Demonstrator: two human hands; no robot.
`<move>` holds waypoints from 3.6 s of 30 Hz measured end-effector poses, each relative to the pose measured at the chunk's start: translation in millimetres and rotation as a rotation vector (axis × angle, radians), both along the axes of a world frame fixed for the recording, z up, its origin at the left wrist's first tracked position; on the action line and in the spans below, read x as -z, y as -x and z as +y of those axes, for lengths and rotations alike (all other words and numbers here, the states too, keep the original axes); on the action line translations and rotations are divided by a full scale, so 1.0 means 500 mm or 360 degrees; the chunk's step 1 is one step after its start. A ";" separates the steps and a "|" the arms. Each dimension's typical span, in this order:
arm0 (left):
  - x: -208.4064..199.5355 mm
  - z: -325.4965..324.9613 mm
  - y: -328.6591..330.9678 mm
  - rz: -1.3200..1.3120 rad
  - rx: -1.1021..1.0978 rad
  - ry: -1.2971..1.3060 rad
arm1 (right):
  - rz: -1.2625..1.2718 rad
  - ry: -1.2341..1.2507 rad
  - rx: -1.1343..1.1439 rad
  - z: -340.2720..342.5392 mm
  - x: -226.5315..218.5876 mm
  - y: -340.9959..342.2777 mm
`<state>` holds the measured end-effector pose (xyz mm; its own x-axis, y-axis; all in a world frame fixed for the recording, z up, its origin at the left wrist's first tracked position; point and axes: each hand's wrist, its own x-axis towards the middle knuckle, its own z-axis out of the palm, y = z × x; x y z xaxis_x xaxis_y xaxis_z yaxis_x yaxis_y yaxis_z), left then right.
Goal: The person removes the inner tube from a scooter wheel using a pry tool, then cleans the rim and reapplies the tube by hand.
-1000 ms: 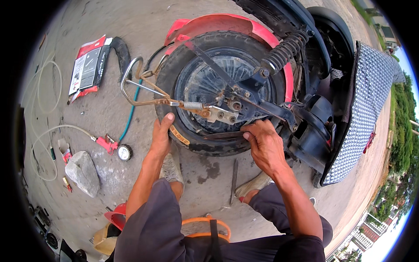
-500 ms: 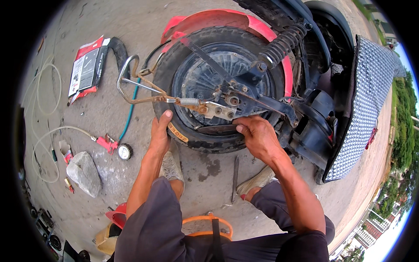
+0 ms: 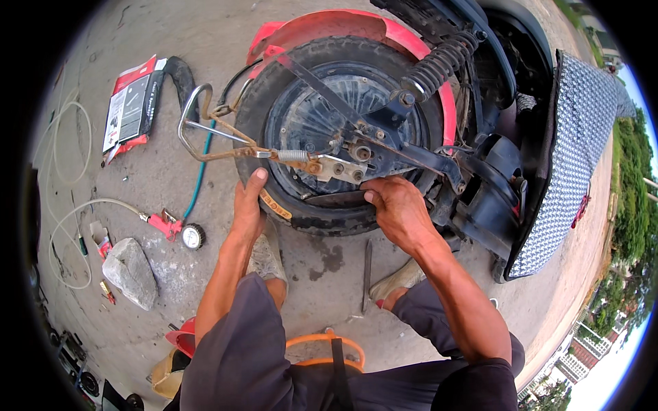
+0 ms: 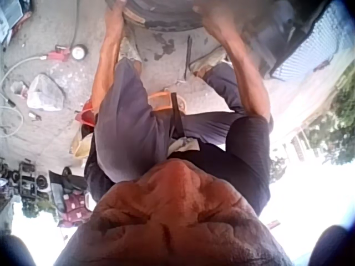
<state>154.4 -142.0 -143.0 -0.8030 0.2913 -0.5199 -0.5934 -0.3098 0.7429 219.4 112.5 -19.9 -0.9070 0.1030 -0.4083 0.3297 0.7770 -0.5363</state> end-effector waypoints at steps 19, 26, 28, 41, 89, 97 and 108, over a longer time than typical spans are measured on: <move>-0.008 0.016 -0.003 -0.0065 -0.0097 -0.0062 | 0.0126 -0.0216 -0.0327 -0.022 -0.016 -0.001; 0.002 0.005 -0.002 -0.0059 -0.0097 -0.0099 | 0.0453 -0.0660 -0.0945 -0.090 -0.093 0.042; -0.001 0.011 -0.003 -0.0069 -0.0110 -0.0117 | 0.0489 -0.0614 -0.1114 -0.088 -0.097 0.062; -0.021 0.019 -0.002 -0.0177 -0.0209 -0.0328 | -0.0055 -0.0751 -0.1248 -0.149 -0.113 0.114; -0.057 0.021 0.156 0.0146 0.0055 0.0534 | 0.0008 -0.0742 -0.0057 -0.372 0.133 -0.177; -0.034 0.034 0.069 0.0388 -0.0304 0.0589 | -0.0054 -0.0630 -0.0042 -0.363 0.124 -0.173; -0.019 -0.009 0.136 0.0425 -0.0023 0.0592 | 0.0160 -0.0839 -0.0161 -0.364 0.123 -0.174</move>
